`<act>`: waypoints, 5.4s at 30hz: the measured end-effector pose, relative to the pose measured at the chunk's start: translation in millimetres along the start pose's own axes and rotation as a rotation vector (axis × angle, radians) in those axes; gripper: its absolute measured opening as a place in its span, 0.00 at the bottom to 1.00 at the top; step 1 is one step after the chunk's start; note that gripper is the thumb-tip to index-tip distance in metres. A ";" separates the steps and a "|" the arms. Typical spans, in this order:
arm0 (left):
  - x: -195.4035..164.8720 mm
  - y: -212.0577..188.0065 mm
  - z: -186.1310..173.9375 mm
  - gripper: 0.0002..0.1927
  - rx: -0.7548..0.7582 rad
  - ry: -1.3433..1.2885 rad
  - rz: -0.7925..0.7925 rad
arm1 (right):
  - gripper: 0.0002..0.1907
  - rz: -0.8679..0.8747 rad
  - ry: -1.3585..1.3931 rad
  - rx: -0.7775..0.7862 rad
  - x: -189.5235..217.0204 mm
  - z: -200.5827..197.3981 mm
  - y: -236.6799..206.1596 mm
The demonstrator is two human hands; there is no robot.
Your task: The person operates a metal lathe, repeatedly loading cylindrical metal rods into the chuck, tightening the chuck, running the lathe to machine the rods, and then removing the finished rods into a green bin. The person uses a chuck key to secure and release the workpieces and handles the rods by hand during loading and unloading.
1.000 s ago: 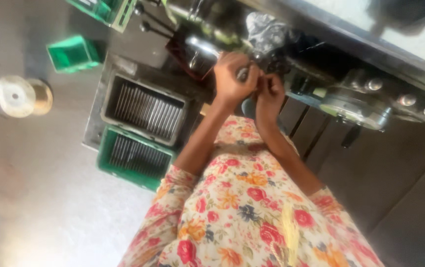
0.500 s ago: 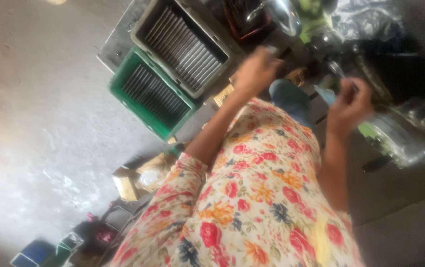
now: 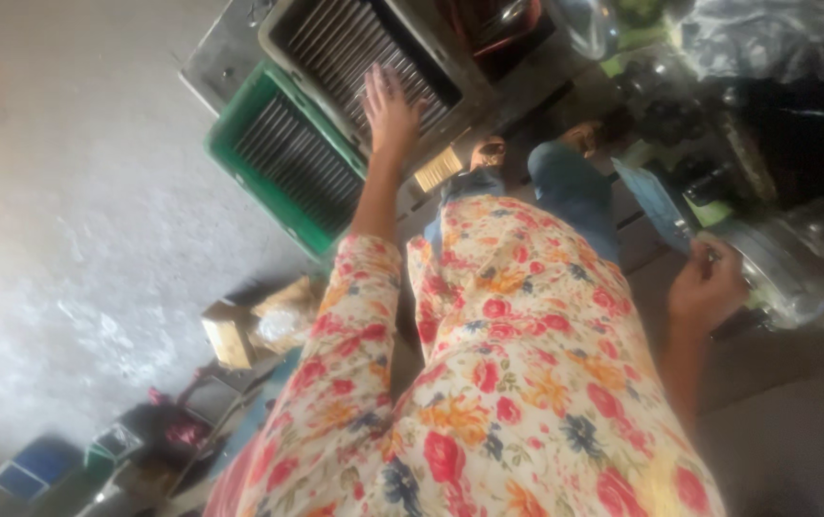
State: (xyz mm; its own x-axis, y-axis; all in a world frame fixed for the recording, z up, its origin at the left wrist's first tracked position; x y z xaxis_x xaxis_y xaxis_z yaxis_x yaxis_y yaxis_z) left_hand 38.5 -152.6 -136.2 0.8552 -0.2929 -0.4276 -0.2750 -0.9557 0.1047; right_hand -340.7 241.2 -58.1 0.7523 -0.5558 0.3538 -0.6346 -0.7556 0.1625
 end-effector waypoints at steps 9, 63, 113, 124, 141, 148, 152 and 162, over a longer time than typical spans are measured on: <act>132.6 -128.4 -38.8 0.26 -0.238 -0.174 -0.739 | 0.03 -0.056 -0.111 0.050 -14.8 -1.2 -8.5; -310.3 -68.3 26.8 0.13 0.783 -1.351 -0.057 | 0.12 0.085 0.439 -0.241 98.9 -15.0 60.3; -319.3 -83.3 11.6 0.16 1.024 -1.501 -0.402 | 0.07 0.029 0.319 -0.239 141.3 -83.4 82.4; -326.5 -56.2 25.9 0.11 0.746 -1.494 -0.331 | 0.17 0.084 0.303 -0.523 155.8 -116.5 99.9; -361.1 -43.5 65.6 0.18 1.033 -1.543 -0.345 | 0.12 0.270 0.469 -0.308 104.1 -84.0 107.2; -381.0 -55.8 29.7 0.23 1.405 -1.240 -0.465 | 0.14 0.241 0.391 -0.304 79.9 -69.5 75.1; -402.4 -45.3 17.0 0.20 1.356 -1.228 -0.328 | 0.15 0.294 0.454 -0.351 68.4 -62.4 79.9; -457.8 -12.7 23.4 0.22 1.256 -1.303 -0.387 | 0.14 0.161 0.316 -0.486 47.7 -114.0 151.6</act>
State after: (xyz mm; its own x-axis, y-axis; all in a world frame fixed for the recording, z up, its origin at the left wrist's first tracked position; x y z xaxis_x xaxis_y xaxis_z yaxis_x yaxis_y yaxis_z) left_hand -359.8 -5.7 37.1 0.2719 0.6976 -0.6629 -0.8165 -0.1973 -0.5425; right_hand -421.2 139.7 88.4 0.5979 -0.4637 0.6538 -0.8007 -0.3838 0.4600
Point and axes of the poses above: each hand's wrist, its own y-axis towards the middle knuckle, its own z-axis out of the palm, x = y × z, the point moved 8 cm from there along y, towards the middle knuckle, and after that the axes turned 11 degrees about -y, right-handed, at the moved point
